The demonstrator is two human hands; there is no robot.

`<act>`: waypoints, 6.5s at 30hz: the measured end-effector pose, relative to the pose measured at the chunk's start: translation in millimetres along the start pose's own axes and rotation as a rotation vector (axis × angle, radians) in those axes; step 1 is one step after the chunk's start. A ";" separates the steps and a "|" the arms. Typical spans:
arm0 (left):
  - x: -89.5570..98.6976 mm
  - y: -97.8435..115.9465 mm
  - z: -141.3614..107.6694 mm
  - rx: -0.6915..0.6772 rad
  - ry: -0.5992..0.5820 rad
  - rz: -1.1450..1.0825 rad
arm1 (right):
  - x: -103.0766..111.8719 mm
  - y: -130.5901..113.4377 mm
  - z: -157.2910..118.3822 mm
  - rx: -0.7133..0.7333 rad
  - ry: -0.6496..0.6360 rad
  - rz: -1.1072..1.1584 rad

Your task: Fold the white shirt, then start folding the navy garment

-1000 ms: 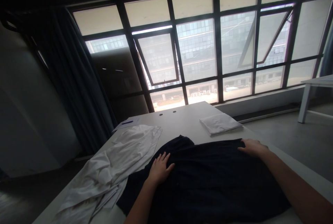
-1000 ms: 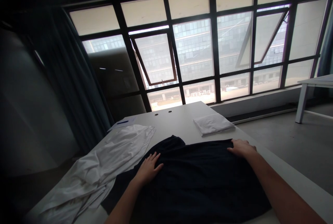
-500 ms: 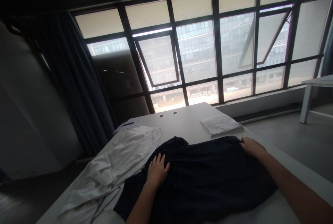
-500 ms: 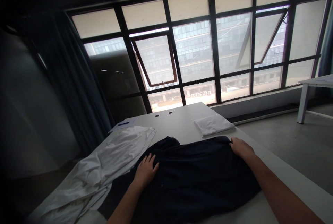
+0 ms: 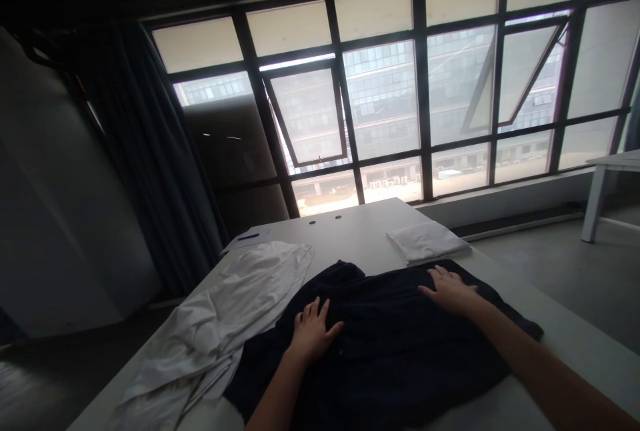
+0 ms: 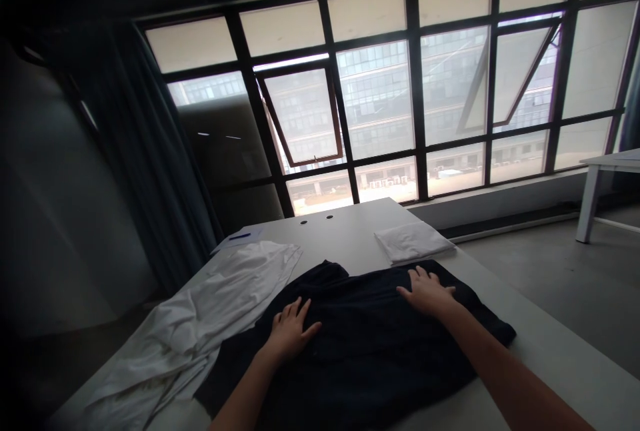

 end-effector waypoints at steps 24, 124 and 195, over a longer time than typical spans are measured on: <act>31.2 -93.0 30.9 0.363 0.403 -0.397 | -37.8 -25.9 -9.7 0.105 -0.006 -0.045; 38.4 -7.0 -0.3 0.075 0.271 -0.186 | -34.0 -31.4 -12.6 0.132 0.037 -0.050; 57.1 14.6 -21.8 -0.350 0.517 -0.443 | -36.0 -30.7 -10.0 0.141 0.046 -0.066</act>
Point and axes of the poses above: each hand's wrist, its own z-axis towards the middle knuckle, its own x-axis out of the back of the hand, y = z × x, the point moved 9 cm from there along z, towards the middle knuckle, and after that the axes turned 9 degrees about x, right-handed, at the moved point
